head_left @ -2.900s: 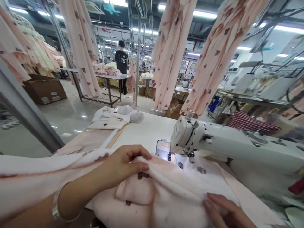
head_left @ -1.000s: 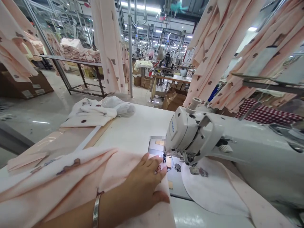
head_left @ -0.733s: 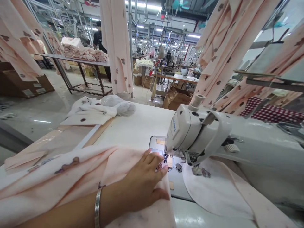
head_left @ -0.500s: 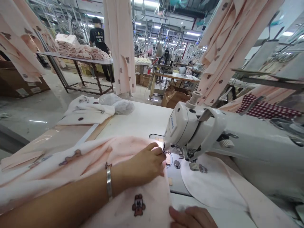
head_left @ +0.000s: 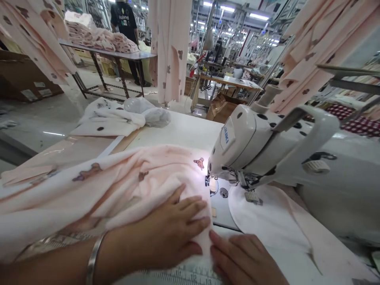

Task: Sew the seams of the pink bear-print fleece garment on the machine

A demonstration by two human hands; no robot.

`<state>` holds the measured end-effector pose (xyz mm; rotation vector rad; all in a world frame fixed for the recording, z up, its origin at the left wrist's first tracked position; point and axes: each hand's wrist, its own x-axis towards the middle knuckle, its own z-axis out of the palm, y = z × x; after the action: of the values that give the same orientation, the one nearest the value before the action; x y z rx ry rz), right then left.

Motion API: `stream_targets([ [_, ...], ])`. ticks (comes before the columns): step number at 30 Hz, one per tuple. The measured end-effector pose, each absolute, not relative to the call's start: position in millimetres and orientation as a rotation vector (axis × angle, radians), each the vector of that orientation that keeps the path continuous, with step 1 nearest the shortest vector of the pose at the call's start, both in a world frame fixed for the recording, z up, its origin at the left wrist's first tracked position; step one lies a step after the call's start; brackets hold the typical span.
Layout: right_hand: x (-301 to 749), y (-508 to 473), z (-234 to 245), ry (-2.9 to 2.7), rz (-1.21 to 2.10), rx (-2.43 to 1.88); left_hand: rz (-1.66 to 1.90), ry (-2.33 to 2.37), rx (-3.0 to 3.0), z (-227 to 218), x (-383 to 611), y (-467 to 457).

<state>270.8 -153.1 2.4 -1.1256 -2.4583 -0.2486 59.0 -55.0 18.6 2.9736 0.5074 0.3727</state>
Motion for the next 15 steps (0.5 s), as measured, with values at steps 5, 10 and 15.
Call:
stream_targets([
  [5, 273, -112, 16, -2.460, -0.124, -1.169, 0.264, 0.390, 2.883, 22, 63, -6],
  [10, 279, -80, 9, -2.388, -0.135, -1.236, 0.359, 0.349, 2.929, 17, 74, 30],
  [15, 283, -68, -3, -2.407, -0.154, -1.247, 0.392, 0.456, 3.003, 24, 82, 62],
])
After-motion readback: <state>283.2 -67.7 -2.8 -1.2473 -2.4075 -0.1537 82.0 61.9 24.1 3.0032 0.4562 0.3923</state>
